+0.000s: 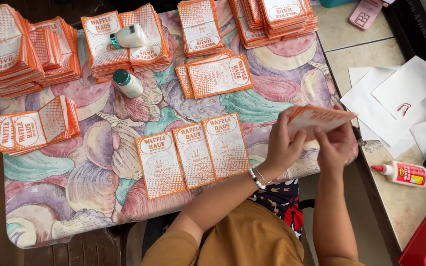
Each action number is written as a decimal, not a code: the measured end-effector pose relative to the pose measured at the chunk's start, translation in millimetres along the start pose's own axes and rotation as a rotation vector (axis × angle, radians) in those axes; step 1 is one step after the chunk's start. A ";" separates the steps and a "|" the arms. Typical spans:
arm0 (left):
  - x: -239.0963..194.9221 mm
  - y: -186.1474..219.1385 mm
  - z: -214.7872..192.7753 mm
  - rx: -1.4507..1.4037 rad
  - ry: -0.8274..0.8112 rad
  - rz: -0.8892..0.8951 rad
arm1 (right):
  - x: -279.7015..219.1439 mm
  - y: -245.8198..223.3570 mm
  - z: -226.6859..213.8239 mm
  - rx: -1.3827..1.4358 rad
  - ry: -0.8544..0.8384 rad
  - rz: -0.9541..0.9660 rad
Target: The person is manually assembling paper bags by applying glue to pre-printed templates and folding them into shape.
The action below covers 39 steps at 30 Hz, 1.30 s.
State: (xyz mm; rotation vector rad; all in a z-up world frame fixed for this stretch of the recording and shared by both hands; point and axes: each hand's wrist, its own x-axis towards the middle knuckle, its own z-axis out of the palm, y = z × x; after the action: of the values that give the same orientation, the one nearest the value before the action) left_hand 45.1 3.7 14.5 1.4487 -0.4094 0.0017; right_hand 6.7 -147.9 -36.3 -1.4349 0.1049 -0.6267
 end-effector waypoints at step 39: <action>-94.0 -48.1 -155.1 0.928 -0.110 0.524 | -69.7 -42.5 93.4 -0.169 -0.168 0.578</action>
State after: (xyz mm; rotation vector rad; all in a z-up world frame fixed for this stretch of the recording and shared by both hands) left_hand 11.3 169.2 -67.4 2.2058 -0.9480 0.6044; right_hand -25.7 -33.1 -2.1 -1.5202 0.4306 -0.0218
